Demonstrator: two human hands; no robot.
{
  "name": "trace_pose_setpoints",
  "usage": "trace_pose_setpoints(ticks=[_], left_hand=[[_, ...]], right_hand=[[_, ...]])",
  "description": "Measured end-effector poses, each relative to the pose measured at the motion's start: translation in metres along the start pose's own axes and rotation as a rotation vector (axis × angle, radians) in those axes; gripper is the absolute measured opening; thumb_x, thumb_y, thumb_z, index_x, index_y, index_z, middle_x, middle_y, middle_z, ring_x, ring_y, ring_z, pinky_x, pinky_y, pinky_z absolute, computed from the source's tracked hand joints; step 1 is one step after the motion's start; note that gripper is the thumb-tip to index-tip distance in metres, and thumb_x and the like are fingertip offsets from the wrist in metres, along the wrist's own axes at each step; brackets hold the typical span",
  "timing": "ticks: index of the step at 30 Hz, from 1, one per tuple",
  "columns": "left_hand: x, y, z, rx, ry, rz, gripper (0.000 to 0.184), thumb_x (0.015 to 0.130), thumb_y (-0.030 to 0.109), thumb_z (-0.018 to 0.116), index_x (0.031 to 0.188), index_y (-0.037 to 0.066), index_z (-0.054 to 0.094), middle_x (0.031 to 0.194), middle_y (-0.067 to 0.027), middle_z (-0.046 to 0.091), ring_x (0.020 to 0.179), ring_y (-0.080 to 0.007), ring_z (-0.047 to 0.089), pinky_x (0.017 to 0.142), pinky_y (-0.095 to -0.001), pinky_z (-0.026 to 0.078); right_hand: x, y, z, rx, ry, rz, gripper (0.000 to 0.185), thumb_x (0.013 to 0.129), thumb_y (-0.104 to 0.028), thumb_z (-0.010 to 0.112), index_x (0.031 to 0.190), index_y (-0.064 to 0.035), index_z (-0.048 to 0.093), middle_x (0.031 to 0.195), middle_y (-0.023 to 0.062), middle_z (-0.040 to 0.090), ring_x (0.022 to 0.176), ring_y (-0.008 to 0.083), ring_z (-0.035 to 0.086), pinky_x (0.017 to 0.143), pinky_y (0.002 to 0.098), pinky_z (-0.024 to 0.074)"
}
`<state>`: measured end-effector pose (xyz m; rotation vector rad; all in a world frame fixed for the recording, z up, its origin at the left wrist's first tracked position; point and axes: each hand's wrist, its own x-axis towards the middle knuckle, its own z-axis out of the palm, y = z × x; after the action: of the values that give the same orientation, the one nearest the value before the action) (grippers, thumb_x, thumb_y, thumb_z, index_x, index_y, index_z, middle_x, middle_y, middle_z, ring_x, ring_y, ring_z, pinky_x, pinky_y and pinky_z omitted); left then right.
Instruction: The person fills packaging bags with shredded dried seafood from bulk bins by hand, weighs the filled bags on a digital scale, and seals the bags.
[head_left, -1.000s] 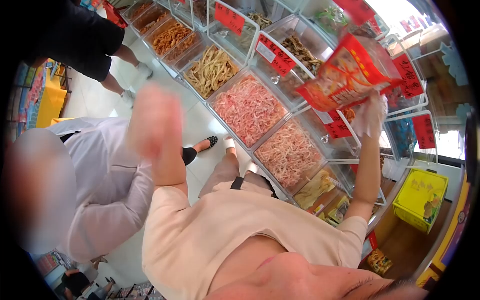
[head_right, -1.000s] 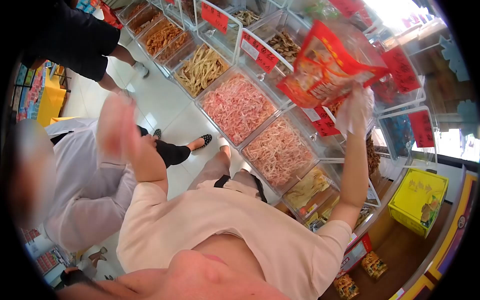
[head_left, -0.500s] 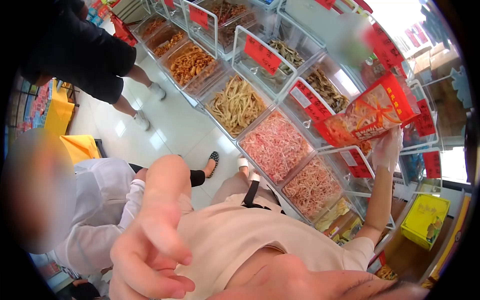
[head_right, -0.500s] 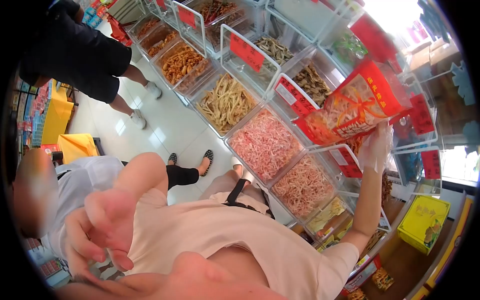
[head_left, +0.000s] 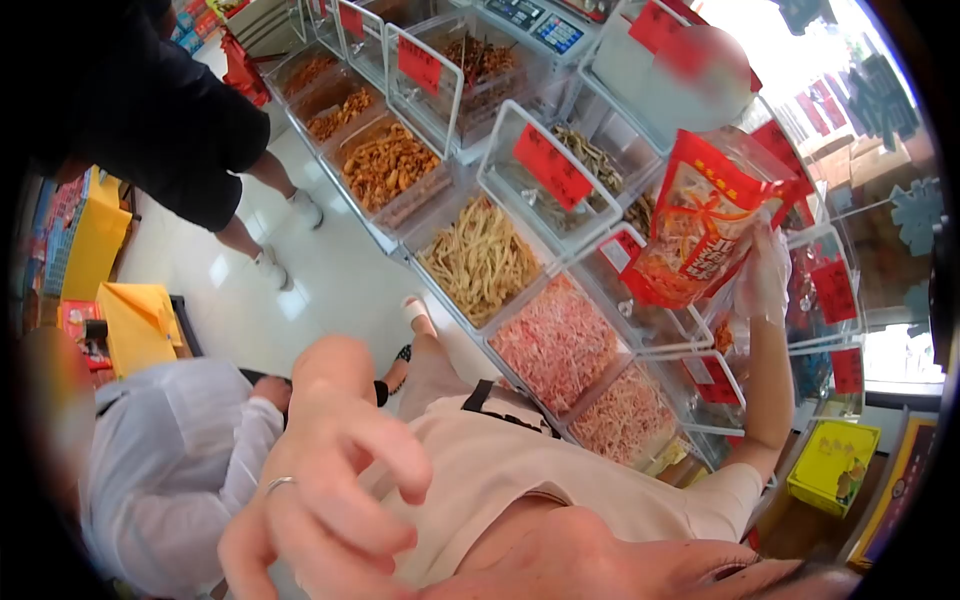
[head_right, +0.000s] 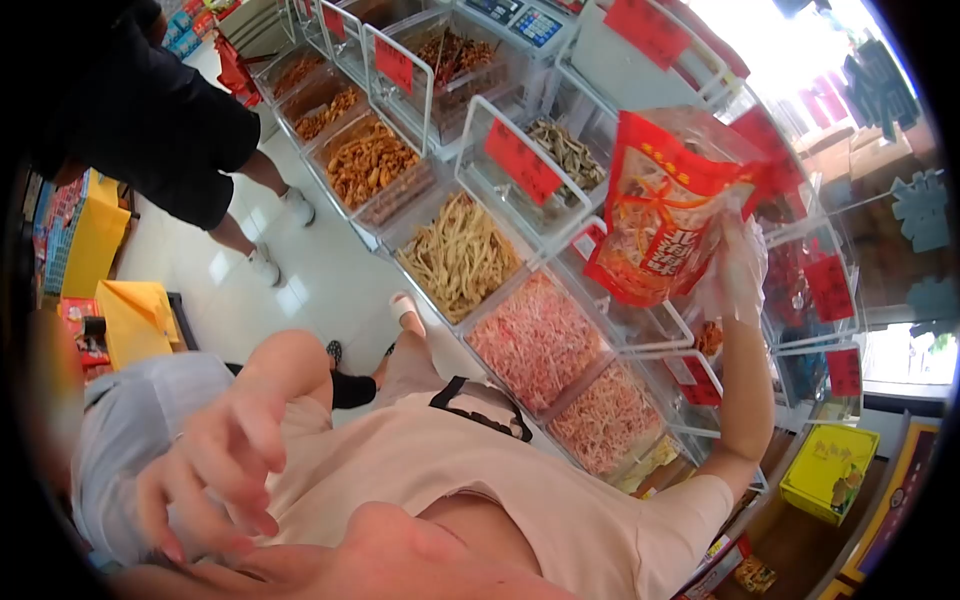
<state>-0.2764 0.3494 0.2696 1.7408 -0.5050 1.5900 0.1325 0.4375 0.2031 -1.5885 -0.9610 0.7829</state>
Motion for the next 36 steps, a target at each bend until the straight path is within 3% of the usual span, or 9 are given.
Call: trace_pose_setpoints(ticks=[3,6,8,13,15,20,24,30,36], left_hand=[[-0.015,-0.023,-0.083,-0.092,-0.044,-0.187,0.007,0.083,0.011,0.054,0.081,0.008,0.06,0.087,-0.0065,0.062,0.075,-0.0216,0.056,0.07,-0.0327,0.041],[-0.055,-0.062,-0.191,0.19,0.103,-0.644,0.009,0.082,0.004,0.054,0.09,0.001,0.058,0.086,-0.012,0.06,0.073,-0.022,0.055,0.066,-0.0297,0.043],[-0.106,-0.09,-0.267,0.14,0.242,-0.766,0.01,0.081,-0.002,0.051,0.089,-0.002,0.057,0.081,-0.0118,0.059,0.069,-0.0183,0.055,0.061,-0.0269,0.044],[-0.237,-0.112,-0.399,0.069,0.74,-1.134,0.012,0.081,-0.002,0.05,0.092,-0.001,0.056,0.078,-0.007,0.056,0.069,-0.0133,0.051,0.062,-0.0249,0.043],[-0.286,-0.099,-0.432,0.089,0.82,-1.287,0.014,0.081,0.0,0.051,0.094,-0.001,0.056,0.077,-0.0059,0.056,0.069,-0.013,0.051,0.063,-0.0246,0.041],[-0.387,-0.046,-0.482,0.236,1.056,-1.701,0.018,0.079,0.002,0.053,0.096,-0.001,0.057,0.079,-0.007,0.059,0.072,-0.0134,0.053,0.065,-0.024,0.042],[-0.45,0.005,-0.509,0.218,1.336,-1.736,0.023,0.079,0.005,0.056,0.102,0.001,0.056,0.079,-0.0083,0.061,0.067,-0.0139,0.055,0.06,-0.0255,0.045],[-0.632,0.088,-0.504,0.215,1.385,-1.955,0.033,0.084,0.019,0.058,0.115,0.006,0.055,0.084,-0.0089,0.064,0.069,-0.0134,0.059,0.061,-0.0257,0.048],[-0.653,0.079,-0.492,0.245,1.573,-2.082,0.024,0.074,-0.003,0.056,0.098,0.001,0.056,0.075,-0.0095,0.061,0.057,-0.0143,0.052,0.052,-0.026,0.044]], right_hand=[[0.043,-0.022,0.063,0.129,-0.074,-0.047,0.027,0.094,-0.025,0.044,0.104,-0.0023,0.056,0.095,0.0064,0.057,0.09,0.0104,0.052,0.079,0.026,0.041],[0.072,-0.093,0.162,-0.582,-0.026,-0.16,0.021,0.089,-0.021,0.048,0.089,-0.006,0.062,0.083,0.0101,0.06,0.081,0.0159,0.057,0.074,0.0295,0.044],[0.116,-0.121,0.224,-1.49,-0.343,-0.782,0.019,0.083,-0.018,0.051,0.076,-0.0067,0.064,0.069,0.0123,0.059,0.07,0.024,0.06,0.066,0.0351,0.0452],[0.254,-0.159,0.339,-1.746,-0.169,-1.112,0.022,0.084,-0.019,0.049,0.074,-0.0043,0.062,0.058,0.0114,0.053,0.061,0.0263,0.057,0.062,0.0381,0.0442],[0.301,-0.178,0.382,-1.023,-0.053,-0.615,0.027,0.086,-0.025,0.051,0.072,-0.005,0.063,0.059,0.0125,0.05,0.06,0.0254,0.056,0.063,0.0372,0.0448],[0.488,-0.14,0.456,-0.945,0.113,-0.507,0.03,0.082,-0.036,0.054,0.092,-0.0081,0.062,0.083,0.0144,0.062,0.071,0.0251,0.061,0.066,0.037,0.0482],[0.565,-0.104,0.506,-1.431,0.435,-0.553,0.037,0.069,-0.032,0.065,0.101,-0.0133,0.062,0.091,0.0133,0.065,0.088,0.0271,0.061,0.076,0.0372,0.0488],[0.586,-0.082,0.515,-1.371,0.409,-0.33,0.048,0.061,-0.04,0.072,0.104,-0.0182,0.063,0.099,0.011,0.064,0.097,0.0298,0.06,0.084,0.0382,0.0478],[0.543,-0.116,0.519,-0.811,0.446,-0.105,0.067,0.062,-0.046,0.074,0.114,-0.0075,0.056,0.112,0.0157,0.057,0.112,0.031,0.051,0.093,0.0389,0.0424]])
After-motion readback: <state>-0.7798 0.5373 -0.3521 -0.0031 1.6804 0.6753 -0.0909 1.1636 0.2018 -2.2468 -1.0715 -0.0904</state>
